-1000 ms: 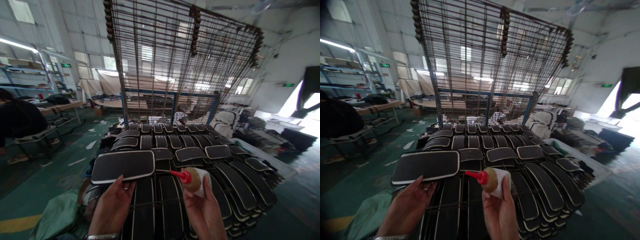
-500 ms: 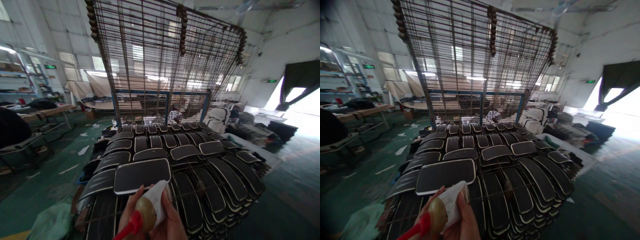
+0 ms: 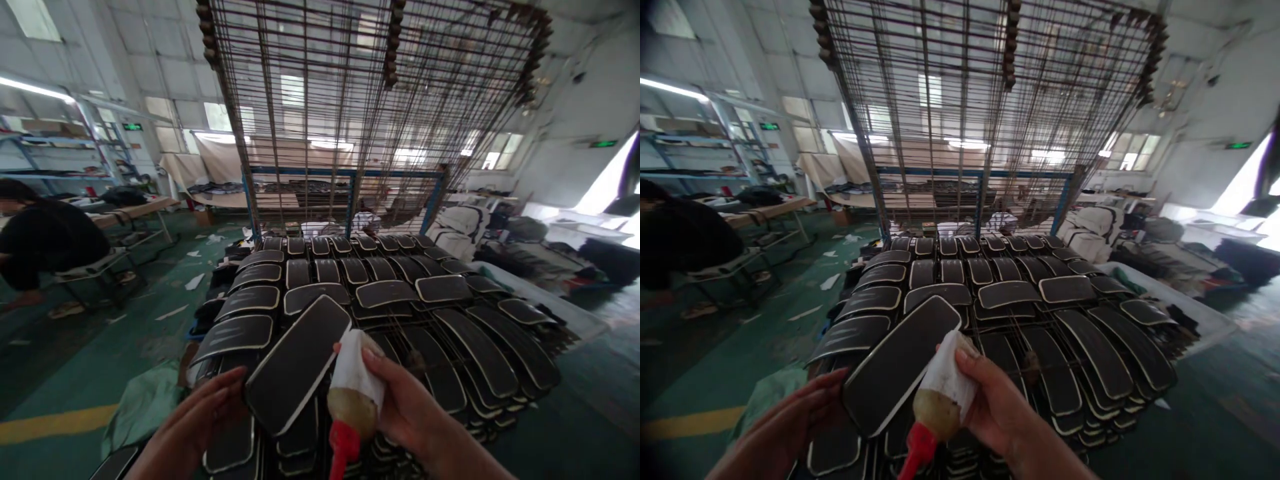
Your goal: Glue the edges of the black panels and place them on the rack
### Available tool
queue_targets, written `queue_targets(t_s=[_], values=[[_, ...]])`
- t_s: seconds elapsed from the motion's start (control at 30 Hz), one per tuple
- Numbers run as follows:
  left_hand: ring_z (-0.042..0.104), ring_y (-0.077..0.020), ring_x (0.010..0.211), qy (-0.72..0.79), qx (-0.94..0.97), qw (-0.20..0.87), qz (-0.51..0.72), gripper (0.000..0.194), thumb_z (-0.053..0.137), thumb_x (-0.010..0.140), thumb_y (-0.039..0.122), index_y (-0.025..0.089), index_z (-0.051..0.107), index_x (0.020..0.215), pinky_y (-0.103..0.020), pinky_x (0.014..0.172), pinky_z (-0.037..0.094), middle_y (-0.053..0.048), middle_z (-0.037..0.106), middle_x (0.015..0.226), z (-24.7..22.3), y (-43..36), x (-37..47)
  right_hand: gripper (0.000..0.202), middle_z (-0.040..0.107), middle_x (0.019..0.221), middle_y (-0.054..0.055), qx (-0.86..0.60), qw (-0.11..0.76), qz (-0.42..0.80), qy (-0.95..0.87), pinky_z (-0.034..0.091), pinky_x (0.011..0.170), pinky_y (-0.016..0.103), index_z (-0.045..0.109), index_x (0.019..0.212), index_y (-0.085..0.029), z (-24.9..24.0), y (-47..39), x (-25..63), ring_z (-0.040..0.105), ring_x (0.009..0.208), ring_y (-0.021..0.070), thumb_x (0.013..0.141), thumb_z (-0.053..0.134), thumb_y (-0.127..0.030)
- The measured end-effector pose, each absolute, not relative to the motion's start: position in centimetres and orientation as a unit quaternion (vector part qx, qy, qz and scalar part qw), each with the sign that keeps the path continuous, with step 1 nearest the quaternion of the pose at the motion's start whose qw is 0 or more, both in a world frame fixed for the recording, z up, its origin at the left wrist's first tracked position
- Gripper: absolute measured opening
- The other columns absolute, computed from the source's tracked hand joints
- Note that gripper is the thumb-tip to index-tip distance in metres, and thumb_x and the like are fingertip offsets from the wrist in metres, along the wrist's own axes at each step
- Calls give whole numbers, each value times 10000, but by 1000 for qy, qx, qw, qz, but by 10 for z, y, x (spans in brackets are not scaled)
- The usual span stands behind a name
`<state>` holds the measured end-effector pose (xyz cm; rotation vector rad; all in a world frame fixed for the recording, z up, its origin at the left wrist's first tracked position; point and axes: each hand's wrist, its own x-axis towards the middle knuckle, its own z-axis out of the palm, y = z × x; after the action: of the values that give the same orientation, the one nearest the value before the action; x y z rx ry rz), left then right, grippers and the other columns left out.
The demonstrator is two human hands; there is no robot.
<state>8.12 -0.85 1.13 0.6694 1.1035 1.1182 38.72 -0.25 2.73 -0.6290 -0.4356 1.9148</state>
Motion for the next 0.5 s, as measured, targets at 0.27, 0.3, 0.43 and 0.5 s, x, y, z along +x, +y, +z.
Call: queue_targets(t_s=[0.27,0.3,0.43,0.5], values=[[752,-282,879,440,430,713,336,291,745,709,53,162,747,979,-378,787,592,-115,792,981,76,25,126,505,720,969,117,-260,434,806,-307,530,784,285,700,1126,-79,30,-3,365,670,829,200,743,878,-356],[752,-277,872,437,441,708,336,304,723,704,27,171,745,971,-383,796,590,-98,794,954,75,26,128,490,721,972,119,-259,443,801,-307,531,791,290,699,1122,-82,29,-5,363,672,834,203,750,874,-348],[735,-285,945,420,449,706,352,364,688,727,21,183,732,1050,-423,866,577,-88,790,990,65,23,122,464,697,1101,171,-285,518,758,-275,533,844,343,691,1122,-93,28,-11,373,671,914,238,787,851,-372],[728,-289,979,422,443,710,347,374,711,734,42,187,734,1079,-414,879,576,-100,784,1032,63,19,112,485,696,1098,181,-298,564,721,-270,541,831,368,688,1123,-103,35,-10,386,669,925,260,781,854,-403]])
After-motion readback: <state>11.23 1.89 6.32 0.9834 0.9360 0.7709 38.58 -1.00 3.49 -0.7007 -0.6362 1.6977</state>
